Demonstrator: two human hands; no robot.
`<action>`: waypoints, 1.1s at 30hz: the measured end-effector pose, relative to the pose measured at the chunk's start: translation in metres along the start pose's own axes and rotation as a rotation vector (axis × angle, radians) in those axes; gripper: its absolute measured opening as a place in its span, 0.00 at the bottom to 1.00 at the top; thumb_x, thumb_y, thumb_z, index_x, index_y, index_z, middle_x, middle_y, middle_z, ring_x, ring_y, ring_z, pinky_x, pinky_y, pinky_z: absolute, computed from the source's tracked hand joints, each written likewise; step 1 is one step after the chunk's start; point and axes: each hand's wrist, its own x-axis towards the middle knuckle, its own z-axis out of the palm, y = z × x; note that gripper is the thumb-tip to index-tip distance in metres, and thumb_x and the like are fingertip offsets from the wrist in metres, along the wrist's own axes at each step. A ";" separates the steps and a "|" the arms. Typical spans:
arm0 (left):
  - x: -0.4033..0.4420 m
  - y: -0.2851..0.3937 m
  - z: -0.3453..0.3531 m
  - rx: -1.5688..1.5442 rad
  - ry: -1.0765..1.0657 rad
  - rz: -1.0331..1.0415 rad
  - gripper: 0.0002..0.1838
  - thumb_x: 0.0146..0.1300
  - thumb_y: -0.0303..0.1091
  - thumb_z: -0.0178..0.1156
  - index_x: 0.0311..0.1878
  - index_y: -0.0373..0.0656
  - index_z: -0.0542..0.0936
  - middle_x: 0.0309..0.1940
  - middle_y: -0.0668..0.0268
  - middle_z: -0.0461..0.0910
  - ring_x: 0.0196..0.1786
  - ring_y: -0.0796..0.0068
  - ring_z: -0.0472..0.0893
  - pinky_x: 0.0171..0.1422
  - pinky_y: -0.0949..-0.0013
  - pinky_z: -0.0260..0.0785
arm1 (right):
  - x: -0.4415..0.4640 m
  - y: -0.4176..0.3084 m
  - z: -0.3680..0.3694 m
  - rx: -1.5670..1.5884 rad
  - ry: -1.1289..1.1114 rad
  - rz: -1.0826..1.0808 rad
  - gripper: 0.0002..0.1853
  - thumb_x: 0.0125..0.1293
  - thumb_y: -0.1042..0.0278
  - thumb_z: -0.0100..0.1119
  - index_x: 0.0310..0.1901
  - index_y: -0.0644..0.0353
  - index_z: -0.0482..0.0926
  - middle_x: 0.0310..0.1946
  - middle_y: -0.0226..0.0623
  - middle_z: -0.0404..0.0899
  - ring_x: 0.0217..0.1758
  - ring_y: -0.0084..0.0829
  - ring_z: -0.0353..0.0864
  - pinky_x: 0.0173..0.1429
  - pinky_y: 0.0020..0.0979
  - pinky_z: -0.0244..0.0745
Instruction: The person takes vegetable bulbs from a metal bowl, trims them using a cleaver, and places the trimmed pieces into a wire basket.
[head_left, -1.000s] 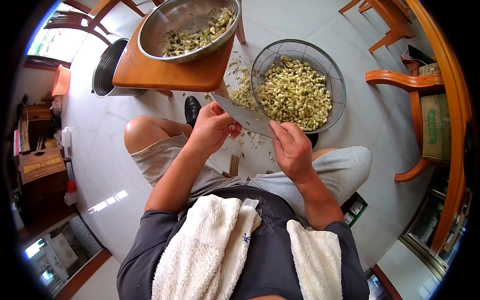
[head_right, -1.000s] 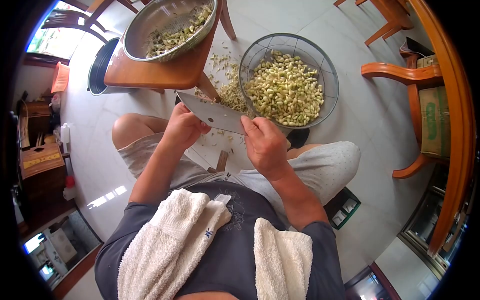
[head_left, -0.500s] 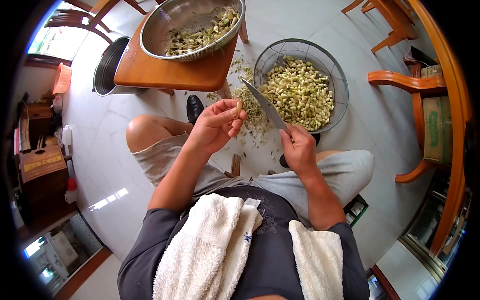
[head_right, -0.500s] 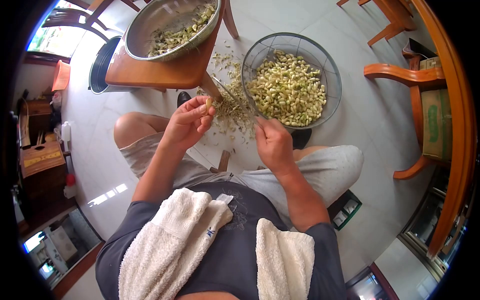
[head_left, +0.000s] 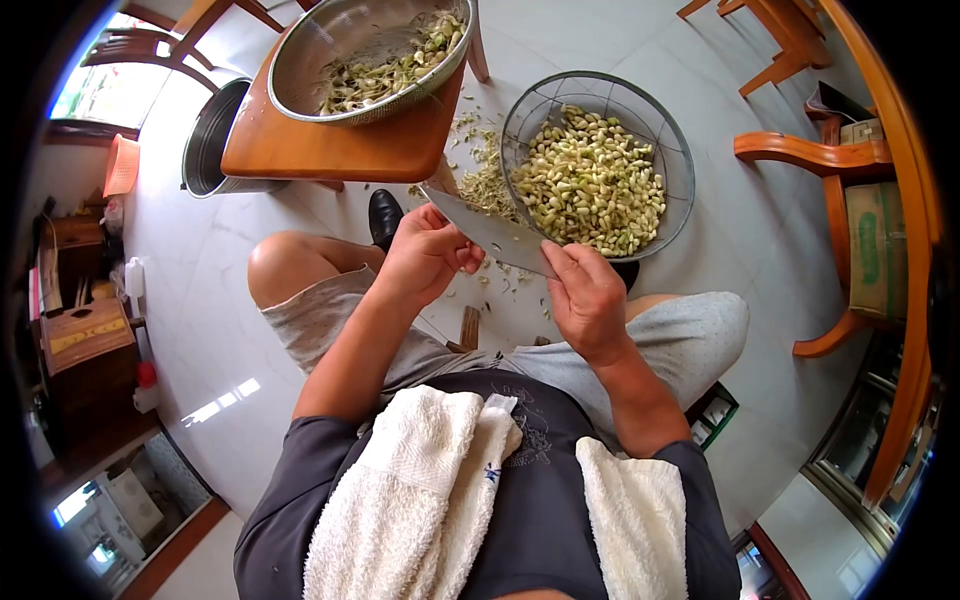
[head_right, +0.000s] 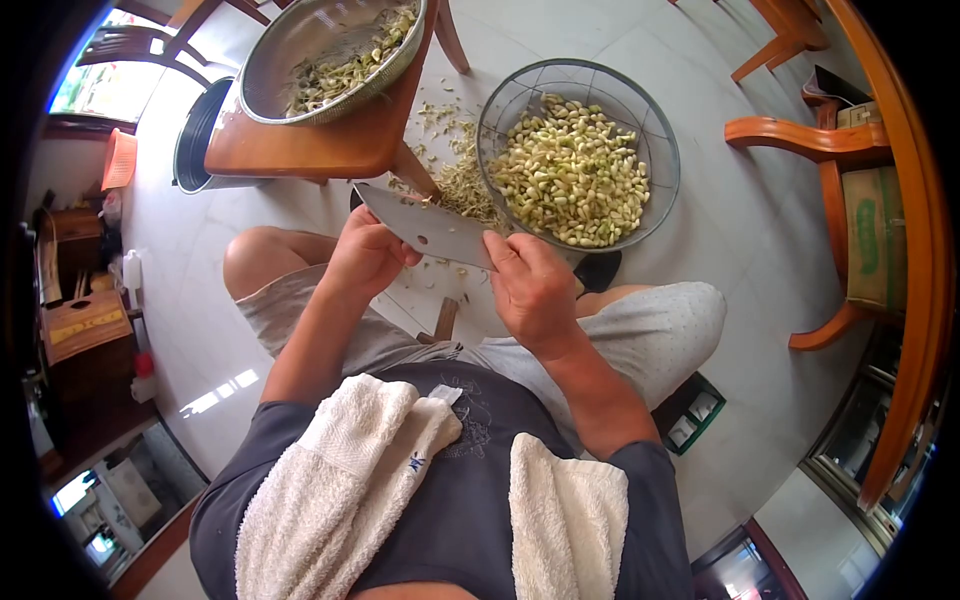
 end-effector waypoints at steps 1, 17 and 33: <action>0.000 0.000 0.001 0.001 0.006 -0.001 0.01 0.61 0.20 0.54 0.35 0.33 0.75 0.24 0.59 0.79 0.25 0.72 0.79 0.25 0.72 0.71 | 0.000 0.001 0.000 -0.010 -0.003 -0.003 0.22 0.47 0.79 0.63 0.48 0.62 0.79 0.36 0.39 0.75 0.36 0.40 0.76 0.40 0.36 0.73; -0.002 0.000 -0.010 0.135 0.051 -0.055 0.05 0.59 0.19 0.54 0.39 0.30 0.77 0.27 0.58 0.80 0.24 0.73 0.79 0.24 0.74 0.71 | 0.000 0.000 0.006 -0.104 -0.047 0.025 0.16 0.52 0.78 0.61 0.45 0.61 0.80 0.32 0.38 0.74 0.33 0.40 0.77 0.36 0.36 0.72; 0.001 0.006 -0.014 -0.109 -0.024 -0.042 0.07 0.66 0.27 0.55 0.46 0.39 0.74 0.37 0.61 0.79 0.35 0.74 0.78 0.37 0.71 0.71 | -0.004 0.016 0.009 0.192 -0.126 0.449 0.10 0.56 0.74 0.59 0.41 0.63 0.81 0.26 0.45 0.76 0.30 0.45 0.77 0.35 0.37 0.71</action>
